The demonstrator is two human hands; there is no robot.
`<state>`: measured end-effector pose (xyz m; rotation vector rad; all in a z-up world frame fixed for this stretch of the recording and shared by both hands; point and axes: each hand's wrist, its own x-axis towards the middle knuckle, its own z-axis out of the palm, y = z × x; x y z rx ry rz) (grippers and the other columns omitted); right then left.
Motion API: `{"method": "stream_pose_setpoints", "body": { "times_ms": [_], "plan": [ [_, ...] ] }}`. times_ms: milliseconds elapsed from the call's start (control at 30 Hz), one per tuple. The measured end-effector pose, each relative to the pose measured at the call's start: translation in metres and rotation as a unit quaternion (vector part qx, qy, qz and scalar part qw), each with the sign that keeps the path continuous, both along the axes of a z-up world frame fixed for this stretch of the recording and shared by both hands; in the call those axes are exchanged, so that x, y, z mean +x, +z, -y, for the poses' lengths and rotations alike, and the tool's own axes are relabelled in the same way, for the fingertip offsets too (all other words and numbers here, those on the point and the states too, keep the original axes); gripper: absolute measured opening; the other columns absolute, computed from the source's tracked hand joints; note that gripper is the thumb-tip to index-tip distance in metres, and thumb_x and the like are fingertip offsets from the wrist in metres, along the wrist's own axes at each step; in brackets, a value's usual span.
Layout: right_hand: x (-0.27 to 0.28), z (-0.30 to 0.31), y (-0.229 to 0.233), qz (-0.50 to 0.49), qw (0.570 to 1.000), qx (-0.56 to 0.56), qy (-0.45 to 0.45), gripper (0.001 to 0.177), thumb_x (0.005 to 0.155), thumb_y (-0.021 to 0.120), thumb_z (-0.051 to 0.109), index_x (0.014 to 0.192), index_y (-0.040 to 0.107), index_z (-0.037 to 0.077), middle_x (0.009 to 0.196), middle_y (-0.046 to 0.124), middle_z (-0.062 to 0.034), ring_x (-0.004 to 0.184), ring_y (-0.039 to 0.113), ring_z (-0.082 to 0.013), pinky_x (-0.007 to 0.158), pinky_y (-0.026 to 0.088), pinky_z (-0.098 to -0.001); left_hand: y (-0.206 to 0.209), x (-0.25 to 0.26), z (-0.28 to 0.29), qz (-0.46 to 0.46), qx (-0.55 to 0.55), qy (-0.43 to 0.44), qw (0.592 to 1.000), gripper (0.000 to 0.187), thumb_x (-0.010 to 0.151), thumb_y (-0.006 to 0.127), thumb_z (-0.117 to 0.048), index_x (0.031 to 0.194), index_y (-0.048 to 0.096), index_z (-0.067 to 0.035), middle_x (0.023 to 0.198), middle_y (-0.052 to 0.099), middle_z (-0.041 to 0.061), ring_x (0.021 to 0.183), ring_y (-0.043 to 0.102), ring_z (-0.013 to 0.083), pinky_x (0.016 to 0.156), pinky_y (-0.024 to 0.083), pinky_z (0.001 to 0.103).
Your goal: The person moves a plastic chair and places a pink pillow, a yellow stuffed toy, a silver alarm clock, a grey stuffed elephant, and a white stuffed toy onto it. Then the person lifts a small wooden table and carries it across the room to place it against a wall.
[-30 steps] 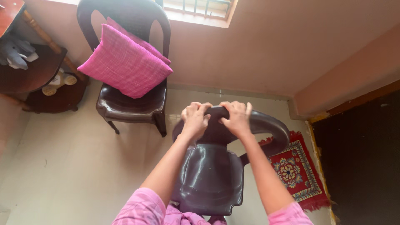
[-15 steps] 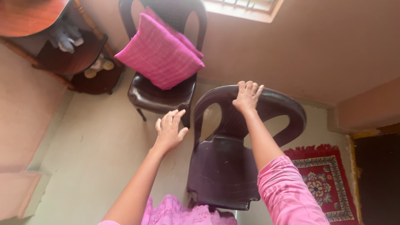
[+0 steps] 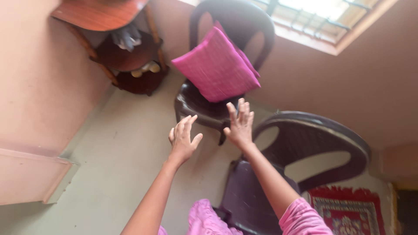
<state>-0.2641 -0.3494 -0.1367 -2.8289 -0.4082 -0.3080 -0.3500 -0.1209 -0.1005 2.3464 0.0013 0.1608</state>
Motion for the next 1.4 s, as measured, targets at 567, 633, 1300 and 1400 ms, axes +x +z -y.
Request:
{"method": "stream_pose_setpoints", "body": {
  "times_ms": [567, 633, 1300, 1400],
  "plan": [
    [0.071, -0.393, 0.058, -0.068, 0.990, -0.019, 0.123, 0.107, 0.070, 0.085, 0.031, 0.157, 0.023, 0.027, 0.168, 0.002, -0.0164, 0.156, 0.003, -0.0399, 0.121, 0.019, -0.0587, -0.001, 0.023, -0.395, 0.058, -0.011, 0.227, 0.972, 0.051, 0.090, 0.069, -0.030, 0.139, 0.056, -0.026, 0.135, 0.063, 0.000, 0.131, 0.054, 0.0215, 0.120, 0.020, 0.055],
    [0.078, -0.407, 0.056, -0.083, 0.984, -0.040, 0.152, 0.106, 0.071, 0.085, 0.030, 0.157, 0.023, 0.028, 0.168, 0.003, -0.0160, 0.156, 0.002, -0.0400, 0.121, 0.018, -0.0594, -0.002, 0.036, -0.399, 0.049, -0.016, 0.218, 0.975, 0.048, 0.091, 0.068, -0.029, 0.138, 0.057, -0.026, 0.132, 0.064, 0.001, 0.130, 0.054, 0.0220, 0.120, 0.019, 0.056],
    [0.469, -0.481, -0.069, -0.224, 0.967, 0.118, 0.029, 0.102, 0.071, 0.085, 0.039, 0.155, 0.030, 0.024, 0.164, 0.023, -0.0158, 0.154, 0.020, -0.0394, 0.123, 0.029, -0.0522, -0.028, 0.305, -0.538, 0.084, -0.009, 0.215, 0.973, 0.040, 0.092, 0.070, -0.025, 0.131, 0.063, -0.018, 0.121, 0.073, 0.000, 0.116, 0.067, 0.0208, 0.104, 0.046, 0.045],
    [0.517, -0.502, -0.054, -0.236, 0.966, 0.105, 0.012, 0.104, 0.072, 0.086, 0.036, 0.156, 0.026, 0.025, 0.164, 0.018, -0.0168, 0.152, 0.017, -0.0404, 0.121, 0.029, -0.0525, -0.031, 0.357, -0.543, 0.052, -0.001, 0.200, 0.978, 0.045, 0.088, 0.073, -0.025, 0.131, 0.063, -0.016, 0.120, 0.073, 0.004, 0.115, 0.066, 0.0233, 0.102, 0.046, 0.045]
  ]
}}
